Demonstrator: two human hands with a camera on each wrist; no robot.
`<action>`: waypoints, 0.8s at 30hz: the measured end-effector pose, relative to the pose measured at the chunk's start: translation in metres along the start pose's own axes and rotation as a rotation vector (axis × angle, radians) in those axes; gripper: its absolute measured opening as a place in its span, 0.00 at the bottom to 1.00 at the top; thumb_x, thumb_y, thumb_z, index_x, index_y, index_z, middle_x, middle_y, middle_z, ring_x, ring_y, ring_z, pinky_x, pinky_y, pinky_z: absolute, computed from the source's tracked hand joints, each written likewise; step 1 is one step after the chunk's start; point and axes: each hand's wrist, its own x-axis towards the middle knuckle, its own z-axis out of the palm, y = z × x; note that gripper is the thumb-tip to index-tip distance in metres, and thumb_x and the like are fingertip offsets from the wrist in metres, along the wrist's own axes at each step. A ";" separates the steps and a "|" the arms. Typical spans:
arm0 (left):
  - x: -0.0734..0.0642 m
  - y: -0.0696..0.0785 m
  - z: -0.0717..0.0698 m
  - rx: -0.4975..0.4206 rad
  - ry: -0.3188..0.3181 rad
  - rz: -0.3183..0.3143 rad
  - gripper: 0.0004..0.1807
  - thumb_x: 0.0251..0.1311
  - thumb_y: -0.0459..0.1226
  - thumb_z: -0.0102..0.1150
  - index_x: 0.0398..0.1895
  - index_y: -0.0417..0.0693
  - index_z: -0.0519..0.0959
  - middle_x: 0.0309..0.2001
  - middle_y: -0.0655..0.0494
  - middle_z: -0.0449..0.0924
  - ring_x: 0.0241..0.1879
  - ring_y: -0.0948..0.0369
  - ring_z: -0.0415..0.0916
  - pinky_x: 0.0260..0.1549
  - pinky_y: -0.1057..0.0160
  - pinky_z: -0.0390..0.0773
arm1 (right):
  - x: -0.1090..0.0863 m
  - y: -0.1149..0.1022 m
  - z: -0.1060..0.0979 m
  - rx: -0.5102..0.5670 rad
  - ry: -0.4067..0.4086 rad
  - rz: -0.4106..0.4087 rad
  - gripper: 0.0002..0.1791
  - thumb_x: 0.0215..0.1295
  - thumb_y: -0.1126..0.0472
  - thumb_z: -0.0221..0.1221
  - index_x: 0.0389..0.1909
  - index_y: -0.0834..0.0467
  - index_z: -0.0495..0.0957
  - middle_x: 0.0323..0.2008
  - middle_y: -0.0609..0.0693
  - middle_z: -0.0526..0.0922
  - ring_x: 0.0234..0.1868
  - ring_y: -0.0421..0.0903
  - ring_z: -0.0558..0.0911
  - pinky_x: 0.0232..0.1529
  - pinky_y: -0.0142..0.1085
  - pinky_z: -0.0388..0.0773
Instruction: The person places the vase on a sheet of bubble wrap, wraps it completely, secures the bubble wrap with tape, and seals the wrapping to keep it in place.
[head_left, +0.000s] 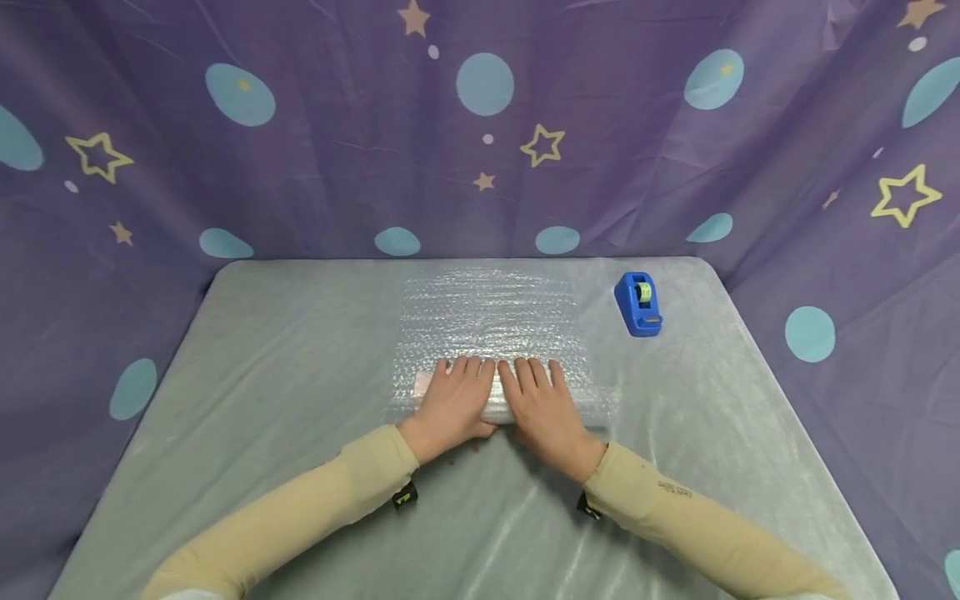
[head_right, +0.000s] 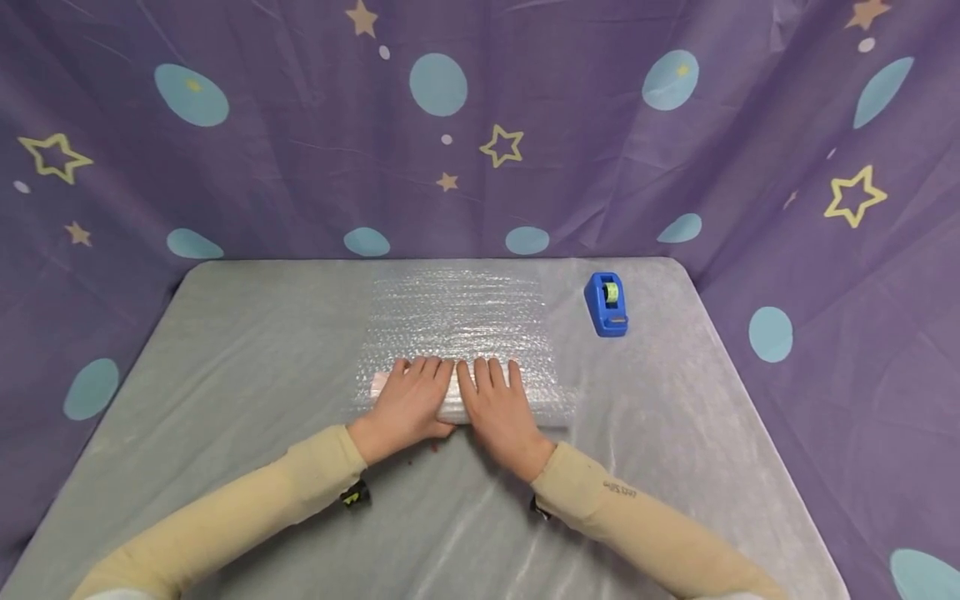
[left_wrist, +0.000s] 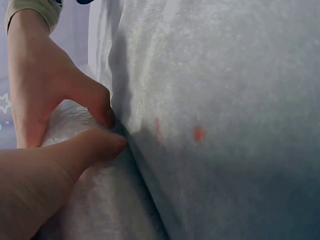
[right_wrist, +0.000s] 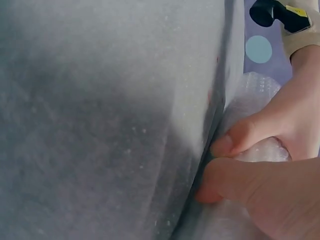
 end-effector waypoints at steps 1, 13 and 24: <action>0.000 0.000 0.000 0.000 0.004 -0.002 0.47 0.38 0.62 0.80 0.55 0.39 0.76 0.43 0.47 0.81 0.44 0.50 0.79 0.44 0.46 0.79 | 0.001 0.000 0.000 0.007 0.002 0.002 0.57 0.32 0.47 0.83 0.66 0.63 0.69 0.55 0.63 0.77 0.55 0.61 0.78 0.58 0.59 0.75; -0.005 0.002 -0.007 -0.038 -0.057 -0.009 0.41 0.37 0.59 0.78 0.48 0.41 0.76 0.38 0.50 0.78 0.39 0.52 0.76 0.38 0.49 0.77 | 0.001 -0.003 -0.012 0.079 -0.064 -0.004 0.55 0.30 0.48 0.81 0.64 0.63 0.69 0.51 0.61 0.77 0.51 0.59 0.77 0.56 0.58 0.74; -0.008 -0.002 -0.013 -0.081 -0.076 -0.033 0.70 0.31 0.73 0.77 0.73 0.36 0.68 0.62 0.42 0.81 0.57 0.47 0.80 0.52 0.42 0.78 | 0.006 0.000 -0.011 0.125 -0.095 -0.016 0.54 0.29 0.48 0.81 0.62 0.63 0.69 0.49 0.60 0.78 0.49 0.59 0.79 0.50 0.56 0.76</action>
